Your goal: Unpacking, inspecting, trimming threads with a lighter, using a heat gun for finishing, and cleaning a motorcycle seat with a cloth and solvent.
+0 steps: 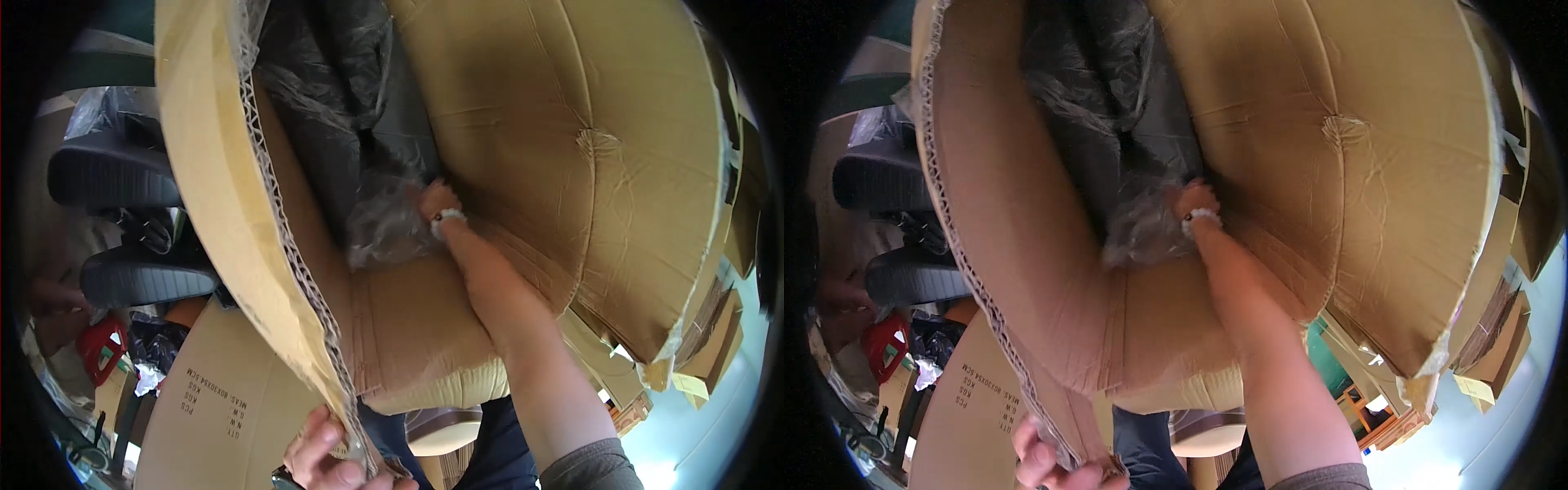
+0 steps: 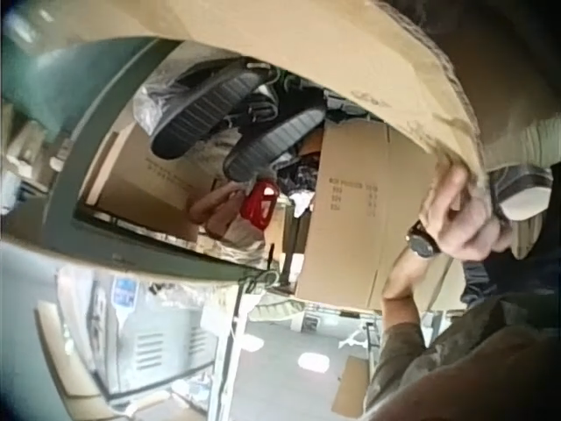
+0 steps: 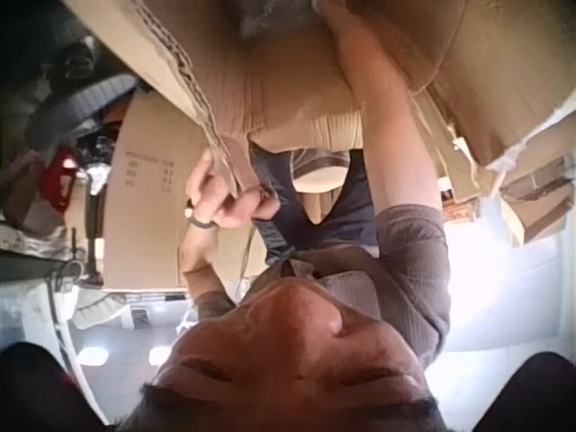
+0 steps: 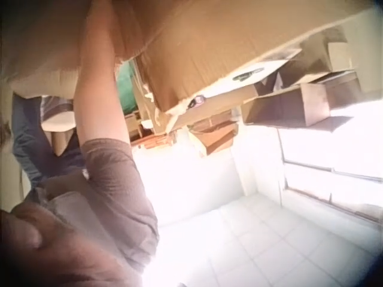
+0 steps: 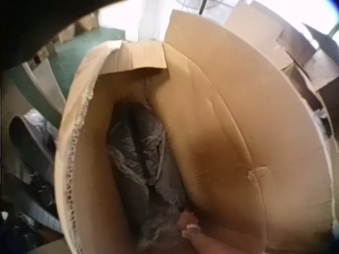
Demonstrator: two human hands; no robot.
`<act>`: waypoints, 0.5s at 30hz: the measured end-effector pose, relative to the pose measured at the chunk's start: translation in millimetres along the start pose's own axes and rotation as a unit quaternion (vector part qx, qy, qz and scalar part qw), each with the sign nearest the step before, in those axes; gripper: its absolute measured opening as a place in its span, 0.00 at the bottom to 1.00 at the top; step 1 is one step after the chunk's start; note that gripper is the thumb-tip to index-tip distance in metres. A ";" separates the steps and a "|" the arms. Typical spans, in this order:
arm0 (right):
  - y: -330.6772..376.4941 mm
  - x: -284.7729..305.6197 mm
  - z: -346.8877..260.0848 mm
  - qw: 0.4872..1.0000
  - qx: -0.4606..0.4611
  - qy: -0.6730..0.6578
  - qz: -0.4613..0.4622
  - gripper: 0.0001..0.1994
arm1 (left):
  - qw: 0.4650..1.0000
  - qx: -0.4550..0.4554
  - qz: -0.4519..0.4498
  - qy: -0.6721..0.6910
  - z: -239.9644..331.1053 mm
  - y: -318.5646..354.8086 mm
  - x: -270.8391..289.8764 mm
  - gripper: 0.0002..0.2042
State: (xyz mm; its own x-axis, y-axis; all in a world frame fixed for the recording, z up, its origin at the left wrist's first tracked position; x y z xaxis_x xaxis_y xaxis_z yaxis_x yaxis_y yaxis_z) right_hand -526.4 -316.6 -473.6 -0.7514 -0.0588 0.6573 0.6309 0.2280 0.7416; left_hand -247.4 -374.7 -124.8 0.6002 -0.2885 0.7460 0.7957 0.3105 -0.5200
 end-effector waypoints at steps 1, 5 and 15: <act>0.1 -17.2 5.8 0.988 0.062 0.039 -0.137 0.31 | 1.000 0.004 0.000 0.008 0.7 -7.9 -6.4 0.16; 54.0 -97.4 -12.2 0.966 0.155 0.051 -0.199 0.24 | 0.997 0.062 0.031 0.025 -6.0 -22.1 -17.9 0.16; -40.3 -5.6 12.2 0.978 0.069 -0.129 0.146 0.28 | 0.995 0.073 -0.034 0.051 -5.3 -30.3 -17.8 0.16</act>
State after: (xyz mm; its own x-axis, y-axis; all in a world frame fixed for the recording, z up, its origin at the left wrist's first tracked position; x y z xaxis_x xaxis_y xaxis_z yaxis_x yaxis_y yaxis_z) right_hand -550.0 -313.6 -508.9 -0.5783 0.2719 0.7692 0.8072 0.3279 0.4909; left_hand -281.8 -383.8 -124.5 0.5567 -0.4017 0.7271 0.8186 0.4139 -0.3981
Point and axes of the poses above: each hand's wrist, its own y-axis away from the middle knuckle, its own x-axis out of the back of the hand, z = x × y, the point moved 2 cm from there along -y, towards the middle knuckle, and after that the axes turned 4 degrees about -y, right-handed, at the moved point
